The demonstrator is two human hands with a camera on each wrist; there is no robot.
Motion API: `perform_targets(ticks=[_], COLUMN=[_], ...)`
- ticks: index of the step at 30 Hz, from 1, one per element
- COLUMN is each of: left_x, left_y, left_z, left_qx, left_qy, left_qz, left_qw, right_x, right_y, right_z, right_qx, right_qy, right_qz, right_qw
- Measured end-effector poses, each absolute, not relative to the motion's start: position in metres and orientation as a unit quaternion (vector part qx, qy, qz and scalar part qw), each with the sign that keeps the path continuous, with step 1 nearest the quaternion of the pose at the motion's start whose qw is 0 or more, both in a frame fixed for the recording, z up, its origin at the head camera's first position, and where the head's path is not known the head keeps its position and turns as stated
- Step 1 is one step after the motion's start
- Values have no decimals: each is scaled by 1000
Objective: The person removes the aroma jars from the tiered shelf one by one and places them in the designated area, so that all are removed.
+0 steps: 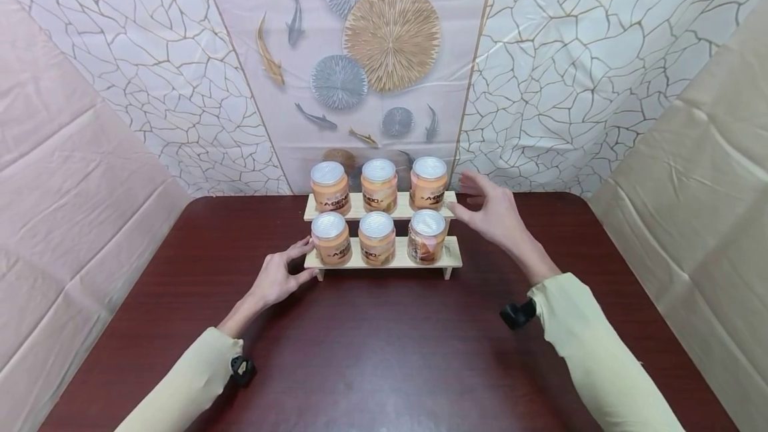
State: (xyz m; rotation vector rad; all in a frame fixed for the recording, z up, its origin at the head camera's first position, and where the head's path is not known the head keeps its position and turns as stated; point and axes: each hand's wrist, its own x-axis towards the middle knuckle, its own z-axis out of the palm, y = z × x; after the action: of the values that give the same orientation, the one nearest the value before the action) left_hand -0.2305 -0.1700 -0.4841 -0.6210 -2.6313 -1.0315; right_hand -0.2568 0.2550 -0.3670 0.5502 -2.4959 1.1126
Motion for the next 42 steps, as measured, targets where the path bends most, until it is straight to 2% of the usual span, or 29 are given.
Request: perform_targets(ticks=[9, 19, 22, 30, 42], left_x=[-230, -230, -230, -231, -231], left_y=[-170, -171, -171, -171, -171], left_z=[-483, -484, -484, -483, -483], left_qx=[-209, -210, -209, -210, -213], left_qy=[-904, -901, -902, -903, -902], left_qz=[-356, -361, -360, -356, -357], left_qw=[115, 115, 115, 115, 119], right_x=[-275, -271, -271, -294, -298], right_y=[236, 218, 216, 223, 219], right_z=[-362, -344, -341, -363, -364], right_qx=[168, 181, 184, 191, 170], right_qy=[-847, -830, -826, -822, -834], right_qz=[494, 524, 530, 533, 522], right_qw=[100, 60, 54, 64, 57])
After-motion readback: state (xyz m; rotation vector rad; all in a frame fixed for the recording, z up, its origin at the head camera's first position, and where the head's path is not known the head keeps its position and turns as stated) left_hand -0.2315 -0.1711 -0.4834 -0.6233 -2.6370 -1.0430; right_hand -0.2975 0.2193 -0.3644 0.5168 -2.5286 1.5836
